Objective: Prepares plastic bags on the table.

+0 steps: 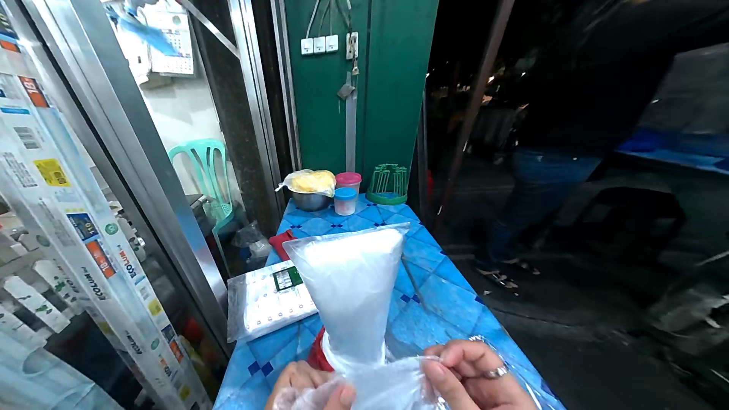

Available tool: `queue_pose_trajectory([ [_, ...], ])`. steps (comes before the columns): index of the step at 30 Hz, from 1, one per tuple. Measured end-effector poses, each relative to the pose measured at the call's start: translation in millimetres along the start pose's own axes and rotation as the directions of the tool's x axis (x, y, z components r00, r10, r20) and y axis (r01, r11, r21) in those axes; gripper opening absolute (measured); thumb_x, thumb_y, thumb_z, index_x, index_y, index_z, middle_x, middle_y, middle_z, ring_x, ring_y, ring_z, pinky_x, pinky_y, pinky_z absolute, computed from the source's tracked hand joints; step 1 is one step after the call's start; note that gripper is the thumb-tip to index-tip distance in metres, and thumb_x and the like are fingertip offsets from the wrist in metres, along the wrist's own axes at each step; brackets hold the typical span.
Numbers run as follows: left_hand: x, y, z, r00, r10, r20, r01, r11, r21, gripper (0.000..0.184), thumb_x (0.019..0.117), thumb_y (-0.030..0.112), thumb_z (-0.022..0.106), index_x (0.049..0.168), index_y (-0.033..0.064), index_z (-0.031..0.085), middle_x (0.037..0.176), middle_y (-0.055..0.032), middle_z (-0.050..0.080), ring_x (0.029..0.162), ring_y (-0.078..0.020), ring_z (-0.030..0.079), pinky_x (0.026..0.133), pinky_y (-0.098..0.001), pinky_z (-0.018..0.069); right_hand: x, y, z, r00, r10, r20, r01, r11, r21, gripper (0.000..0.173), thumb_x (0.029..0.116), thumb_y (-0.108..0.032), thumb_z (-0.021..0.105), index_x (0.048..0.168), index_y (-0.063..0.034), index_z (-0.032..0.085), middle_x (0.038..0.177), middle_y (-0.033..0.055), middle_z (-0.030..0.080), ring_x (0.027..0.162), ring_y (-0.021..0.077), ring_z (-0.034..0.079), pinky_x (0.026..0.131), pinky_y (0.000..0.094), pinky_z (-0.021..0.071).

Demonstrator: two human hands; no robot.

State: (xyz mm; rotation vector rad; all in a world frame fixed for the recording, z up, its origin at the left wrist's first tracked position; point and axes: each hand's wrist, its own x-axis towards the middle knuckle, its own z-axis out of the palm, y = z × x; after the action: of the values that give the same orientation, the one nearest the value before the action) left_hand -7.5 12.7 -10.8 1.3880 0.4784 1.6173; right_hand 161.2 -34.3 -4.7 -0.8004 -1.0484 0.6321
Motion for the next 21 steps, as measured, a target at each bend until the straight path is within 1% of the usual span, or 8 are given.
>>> queue_pose_trajectory([
  [3,1,2,-3,0.999,-0.044,-0.02,0.044,0.999,-0.009,0.021,0.0898,0.017,0.077,0.094,0.0283,0.059,0.082,0.0221,0.063,0.073,0.0124,0.061,0.065,-0.0091,0.0544,2,-3,-2,0.999,0.048,0.004,-0.048,0.999,-0.005,0.03,0.0955,0.007,0.061,0.114,-0.0165,0.059,0.096,-0.0152,0.074,0.077,-0.0015,0.069,0.07,0.0184,0.0594],
  [6,3,4,-8,0.998,-0.052,0.029,0.052,0.998,0.031,0.015,0.0977,0.021,0.068,0.11,0.0299,0.069,0.102,0.0225,0.069,0.09,0.0114,0.063,0.079,-0.0093,0.0535,4,-2,-5,0.999,0.046,-0.02,-0.046,0.999,0.001,0.022,0.0969,0.002,0.062,0.11,-0.0145,0.069,0.093,-0.0131,0.075,0.075,-0.0011,0.07,0.069,0.0184,0.0599],
  [10,5,4,-9,0.997,-0.06,0.048,0.058,0.997,0.055,0.016,0.0984,0.02,0.066,0.108,0.0279,0.076,0.105,0.0197,0.074,0.095,0.0078,0.067,0.086,-0.0134,0.0557,7,-2,-4,0.999,0.051,-0.01,-0.05,0.998,0.046,0.013,0.1001,-0.009,0.063,0.101,-0.02,0.07,0.09,-0.014,0.075,0.077,-0.0021,0.07,0.069,0.0178,0.06],
  [12,4,5,-8,0.995,-0.09,0.043,0.088,0.995,0.043,0.014,0.098,0.022,0.066,0.106,0.0272,0.076,0.1,0.0208,0.074,0.089,0.0097,0.067,0.081,-0.0114,0.0558,7,0,-8,0.99,0.057,0.131,-0.08,0.98,0.183,0.013,0.1033,-0.025,0.059,0.102,-0.0287,0.072,0.097,-0.0157,0.072,0.089,-0.0032,0.068,0.08,0.0174,0.0572],
  [15,2,10,0,0.985,-0.155,0.069,0.157,0.987,-0.023,0.015,0.1011,0.024,0.061,0.099,0.0256,0.076,0.089,0.0199,0.074,0.078,0.0112,0.066,0.071,-0.0098,0.0549,12,5,-7,0.91,-0.045,0.413,-0.199,0.825,0.529,0.02,0.1058,-0.033,0.053,0.106,-0.0249,0.071,0.099,-0.0102,0.07,0.099,0.0041,0.067,0.093,0.0258,0.053],
  [17,4,6,0,0.977,-0.122,0.176,0.143,0.984,-0.11,0.023,0.1037,0.033,0.054,0.1,0.0275,0.076,0.094,0.0201,0.073,0.085,0.0119,0.065,0.077,-0.009,0.0531,11,2,-5,0.859,-0.054,0.51,-0.302,0.75,0.588,0.022,0.1068,-0.033,0.051,0.111,-0.0231,0.07,0.096,-0.009,0.071,0.093,0.0041,0.068,0.089,0.025,0.0548],
  [19,14,5,-3,0.935,-0.039,0.353,0.147,0.948,-0.284,0.03,0.1068,0.038,0.047,0.102,0.0242,0.073,0.105,0.0142,0.072,0.103,0.0048,0.064,0.091,-0.0144,0.0502,13,-2,-5,0.824,-0.001,0.567,-0.324,0.819,0.473,0.022,0.1079,-0.035,0.048,0.11,-0.0256,0.069,0.089,-0.0119,0.068,0.082,-0.0014,0.065,0.077,0.0185,0.0528],
  [21,27,10,-10,0.846,-0.007,0.533,0.21,0.924,-0.321,0.033,0.1072,0.038,0.047,0.096,0.0171,0.071,0.095,0.0104,0.071,0.094,0.0046,0.064,0.086,-0.014,0.0503,21,-5,-8,0.812,0.063,0.58,-0.292,0.905,0.31,0.021,0.1078,-0.037,0.048,0.108,-0.0286,0.067,0.087,-0.0148,0.066,0.078,-0.0056,0.061,0.071,0.0142,0.0499],
])
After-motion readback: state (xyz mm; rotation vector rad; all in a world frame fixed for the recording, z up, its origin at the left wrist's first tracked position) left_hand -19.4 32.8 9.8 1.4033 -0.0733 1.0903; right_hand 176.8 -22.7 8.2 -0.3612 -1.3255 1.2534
